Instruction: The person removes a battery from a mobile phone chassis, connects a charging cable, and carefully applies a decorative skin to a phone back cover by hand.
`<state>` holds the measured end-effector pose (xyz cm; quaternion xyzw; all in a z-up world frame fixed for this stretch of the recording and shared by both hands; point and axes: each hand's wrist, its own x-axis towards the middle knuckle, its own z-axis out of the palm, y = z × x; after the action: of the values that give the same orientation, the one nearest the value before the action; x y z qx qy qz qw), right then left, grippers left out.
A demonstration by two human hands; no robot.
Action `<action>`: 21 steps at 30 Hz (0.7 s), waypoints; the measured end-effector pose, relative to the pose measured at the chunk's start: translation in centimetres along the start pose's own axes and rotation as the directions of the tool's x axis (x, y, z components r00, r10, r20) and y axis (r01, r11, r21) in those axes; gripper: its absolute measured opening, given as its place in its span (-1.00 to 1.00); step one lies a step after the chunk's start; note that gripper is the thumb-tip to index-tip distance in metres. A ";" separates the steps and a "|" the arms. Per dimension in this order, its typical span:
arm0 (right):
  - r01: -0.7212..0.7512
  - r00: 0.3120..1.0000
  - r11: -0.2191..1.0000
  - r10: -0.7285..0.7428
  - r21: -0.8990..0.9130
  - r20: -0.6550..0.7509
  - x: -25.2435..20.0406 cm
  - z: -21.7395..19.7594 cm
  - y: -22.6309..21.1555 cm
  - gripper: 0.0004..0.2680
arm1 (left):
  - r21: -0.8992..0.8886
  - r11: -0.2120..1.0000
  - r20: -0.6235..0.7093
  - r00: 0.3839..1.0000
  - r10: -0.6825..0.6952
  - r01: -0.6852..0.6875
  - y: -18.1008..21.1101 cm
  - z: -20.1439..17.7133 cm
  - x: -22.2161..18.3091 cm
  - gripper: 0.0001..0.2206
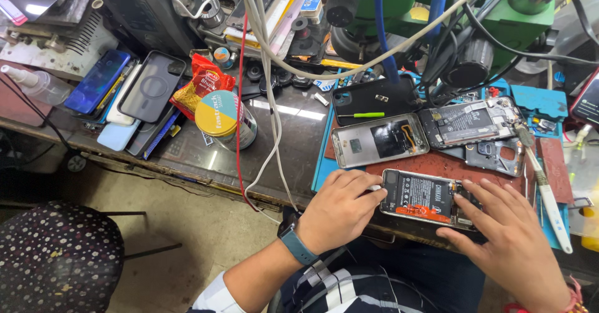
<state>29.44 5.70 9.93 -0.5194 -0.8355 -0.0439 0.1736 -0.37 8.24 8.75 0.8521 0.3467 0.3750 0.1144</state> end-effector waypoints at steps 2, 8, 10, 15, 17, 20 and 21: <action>-0.013 1.000 1.000 0.013 0.027 -0.008 -0.1 0.0 -0.2 -0.53 | 0.005 1.000 0.006 1.000 0.007 -0.007 0.1 0.1 0.1 -0.75; 0.000 1.000 1.000 0.000 0.017 -0.011 0.2 -0.3 -0.6 -0.52 | -0.002 1.000 0.012 1.000 0.016 -0.016 0.5 0.0 0.5 -0.75; -0.002 0.999 0.998 0.004 0.056 -0.034 0.5 -0.6 -0.8 -0.53 | -0.005 1.000 0.015 1.000 0.018 -0.018 0.8 0.0 0.8 -0.76; -0.047 0.995 0.995 0.055 0.089 -0.085 -0.6 -2.1 -0.7 -0.60 | -0.044 0.997 0.089 0.993 0.071 -0.068 0.9 0.5 1.5 -0.72; -0.105 0.986 0.991 0.114 0.082 -0.119 -1.6 -2.6 -0.4 -0.66 | -0.053 0.995 0.120 0.989 0.092 -0.086 1.2 1.2 2.0 -0.73; -0.174 0.963 0.981 0.188 0.086 -0.195 -3.3 -2.9 0.1 -0.74 | -0.066 0.993 0.164 0.980 0.112 -0.102 1.7 2.0 3.2 -0.72; -0.197 0.953 0.975 0.214 0.101 -0.214 -3.9 -2.8 0.4 -0.76 | -0.068 0.992 0.180 0.976 0.120 -0.109 1.8 2.2 3.6 -0.68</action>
<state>32.04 1.80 11.22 -0.5881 -0.7533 -0.0509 0.2901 3.85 9.53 10.06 0.8980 0.2739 0.3106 0.1486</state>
